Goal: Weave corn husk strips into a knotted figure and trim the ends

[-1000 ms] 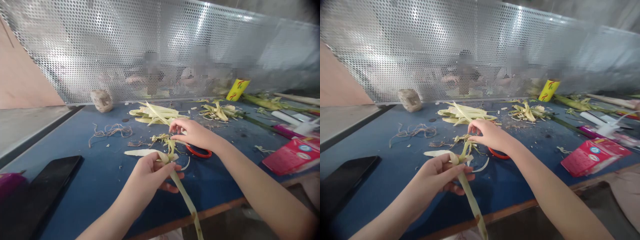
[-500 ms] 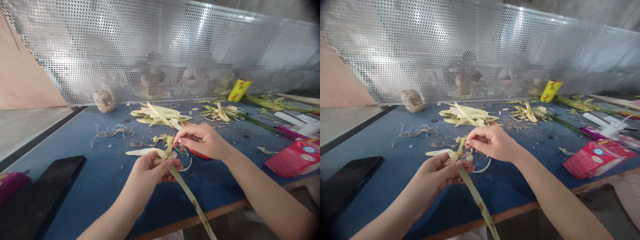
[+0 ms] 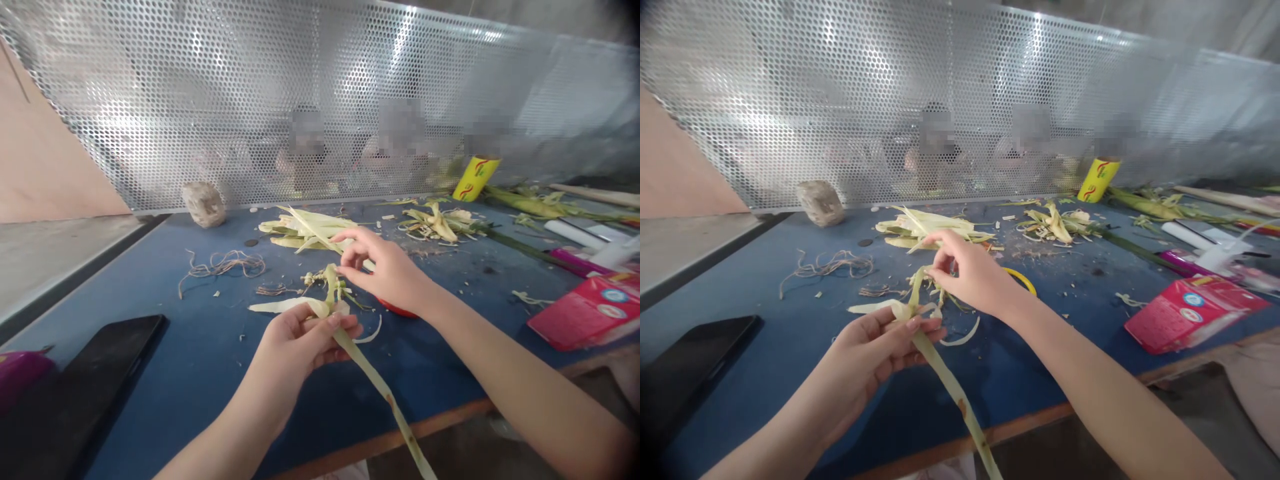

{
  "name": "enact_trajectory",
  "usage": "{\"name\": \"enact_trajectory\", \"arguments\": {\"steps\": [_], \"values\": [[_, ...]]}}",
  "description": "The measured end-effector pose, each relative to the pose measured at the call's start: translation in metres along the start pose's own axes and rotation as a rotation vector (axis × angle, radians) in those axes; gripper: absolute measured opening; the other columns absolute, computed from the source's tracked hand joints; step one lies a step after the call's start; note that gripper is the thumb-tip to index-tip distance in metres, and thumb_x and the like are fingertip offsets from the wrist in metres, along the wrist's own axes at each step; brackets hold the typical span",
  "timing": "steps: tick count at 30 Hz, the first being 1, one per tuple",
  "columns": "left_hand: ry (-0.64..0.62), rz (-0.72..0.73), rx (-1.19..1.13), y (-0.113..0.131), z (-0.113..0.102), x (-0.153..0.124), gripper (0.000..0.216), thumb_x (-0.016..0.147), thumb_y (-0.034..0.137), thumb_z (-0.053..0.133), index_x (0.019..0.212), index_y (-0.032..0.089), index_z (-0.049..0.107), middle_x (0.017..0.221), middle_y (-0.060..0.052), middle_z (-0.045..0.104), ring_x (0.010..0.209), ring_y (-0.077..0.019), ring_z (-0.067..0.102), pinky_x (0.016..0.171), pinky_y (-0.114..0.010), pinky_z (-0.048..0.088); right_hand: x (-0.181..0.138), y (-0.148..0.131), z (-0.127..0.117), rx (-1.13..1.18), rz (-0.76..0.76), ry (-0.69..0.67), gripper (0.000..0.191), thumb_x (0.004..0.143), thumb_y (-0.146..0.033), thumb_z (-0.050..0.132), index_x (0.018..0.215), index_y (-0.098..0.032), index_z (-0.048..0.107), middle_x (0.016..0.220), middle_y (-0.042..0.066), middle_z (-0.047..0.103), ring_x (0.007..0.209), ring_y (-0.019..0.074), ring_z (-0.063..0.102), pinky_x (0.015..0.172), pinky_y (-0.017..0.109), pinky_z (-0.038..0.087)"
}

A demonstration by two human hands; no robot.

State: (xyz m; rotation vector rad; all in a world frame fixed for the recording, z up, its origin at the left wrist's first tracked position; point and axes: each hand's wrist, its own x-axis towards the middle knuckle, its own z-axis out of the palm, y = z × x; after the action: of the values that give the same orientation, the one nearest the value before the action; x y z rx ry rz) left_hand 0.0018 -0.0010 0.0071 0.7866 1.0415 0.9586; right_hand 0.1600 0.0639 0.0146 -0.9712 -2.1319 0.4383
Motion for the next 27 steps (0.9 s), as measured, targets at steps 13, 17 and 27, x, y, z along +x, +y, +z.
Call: {"name": "enact_trajectory", "arguments": {"steps": [13,17,27], "values": [[0.019,0.060,-0.084,0.002,-0.008,0.005,0.016,0.068,0.023,0.068,0.078,0.010,0.064,0.077,-0.008,0.071,0.063,-0.0120,0.064,0.061,-0.021,0.051,-0.024,-0.011,-0.006,-0.321,-0.623,-0.180,0.028,0.078,-0.010,0.050,0.101,-0.024,0.058,0.089,0.005,0.053,0.078,0.0148,0.046,0.071,0.030,0.040],[0.015,0.093,-0.073,0.001,-0.008,0.006,0.018,0.066,0.022,0.069,0.078,0.011,0.062,0.075,-0.007,0.071,0.065,-0.0141,0.065,0.061,-0.023,0.052,-0.022,-0.005,0.001,-0.125,-0.618,-0.114,0.014,0.083,-0.021,0.051,0.090,-0.022,0.063,0.079,0.004,0.059,0.073,0.0124,0.051,0.069,0.027,0.042],[0.061,0.179,0.080,0.002,-0.003,0.000,0.017,0.071,0.019,0.063,0.086,0.013,0.060,0.084,-0.008,0.072,0.082,-0.0226,0.066,0.062,-0.027,0.052,-0.017,-0.002,0.012,0.382,-0.058,-0.068,0.006,0.080,-0.021,0.054,0.077,-0.018,0.058,0.097,0.004,0.060,0.093,0.0147,0.056,0.087,0.029,0.042]]}}
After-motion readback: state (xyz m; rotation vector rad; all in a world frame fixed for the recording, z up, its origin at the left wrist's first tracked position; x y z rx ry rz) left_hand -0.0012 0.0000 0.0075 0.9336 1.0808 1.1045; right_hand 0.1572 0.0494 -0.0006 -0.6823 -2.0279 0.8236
